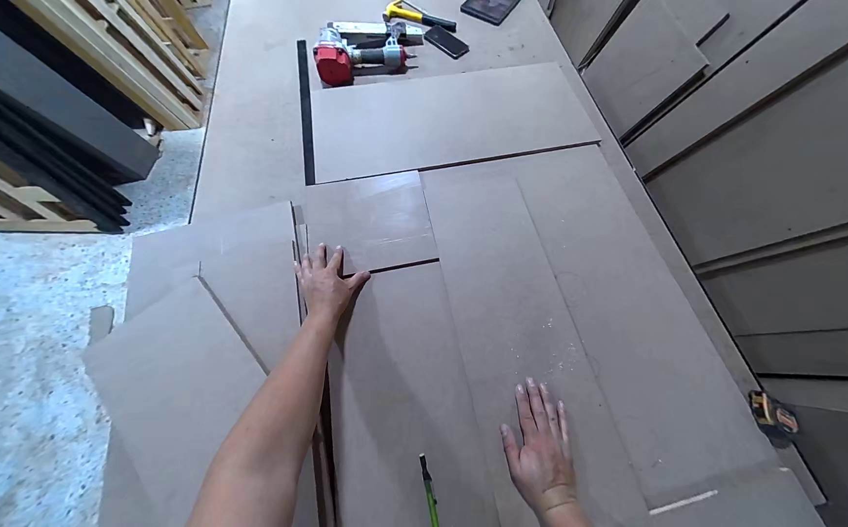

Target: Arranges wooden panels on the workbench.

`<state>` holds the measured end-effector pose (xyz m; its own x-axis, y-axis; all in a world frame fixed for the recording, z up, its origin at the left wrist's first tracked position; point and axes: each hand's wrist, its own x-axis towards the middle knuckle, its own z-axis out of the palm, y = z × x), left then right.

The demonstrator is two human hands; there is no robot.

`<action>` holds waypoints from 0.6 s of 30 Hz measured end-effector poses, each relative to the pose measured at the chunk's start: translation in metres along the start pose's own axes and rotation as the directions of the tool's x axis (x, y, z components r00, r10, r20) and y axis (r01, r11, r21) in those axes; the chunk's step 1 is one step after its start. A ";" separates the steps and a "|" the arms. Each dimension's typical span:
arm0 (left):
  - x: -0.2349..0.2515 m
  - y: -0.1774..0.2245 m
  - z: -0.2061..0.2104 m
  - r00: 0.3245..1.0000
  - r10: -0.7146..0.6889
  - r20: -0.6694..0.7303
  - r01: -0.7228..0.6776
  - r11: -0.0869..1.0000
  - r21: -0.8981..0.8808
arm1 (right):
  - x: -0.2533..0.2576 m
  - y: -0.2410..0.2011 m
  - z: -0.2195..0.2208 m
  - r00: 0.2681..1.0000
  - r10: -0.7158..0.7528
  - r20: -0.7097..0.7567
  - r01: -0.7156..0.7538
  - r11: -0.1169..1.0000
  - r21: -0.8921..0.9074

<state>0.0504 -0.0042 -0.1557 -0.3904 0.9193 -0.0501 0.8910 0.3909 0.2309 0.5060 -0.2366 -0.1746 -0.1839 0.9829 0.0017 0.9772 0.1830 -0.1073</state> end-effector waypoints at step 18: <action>0.004 -0.028 0.039 0.975 0.121 -0.189 -0.118 0.993 0.026 | 0.001 -0.005 -0.015 0.986 0.043 0.159 -0.051 0.998 0.045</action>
<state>0.0333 -0.0095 -0.2003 -0.3164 0.9346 0.1627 0.9365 0.2805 0.2104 0.5027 -0.2358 -0.1590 -0.1560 0.9746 -0.1607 0.9796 0.1317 -0.1520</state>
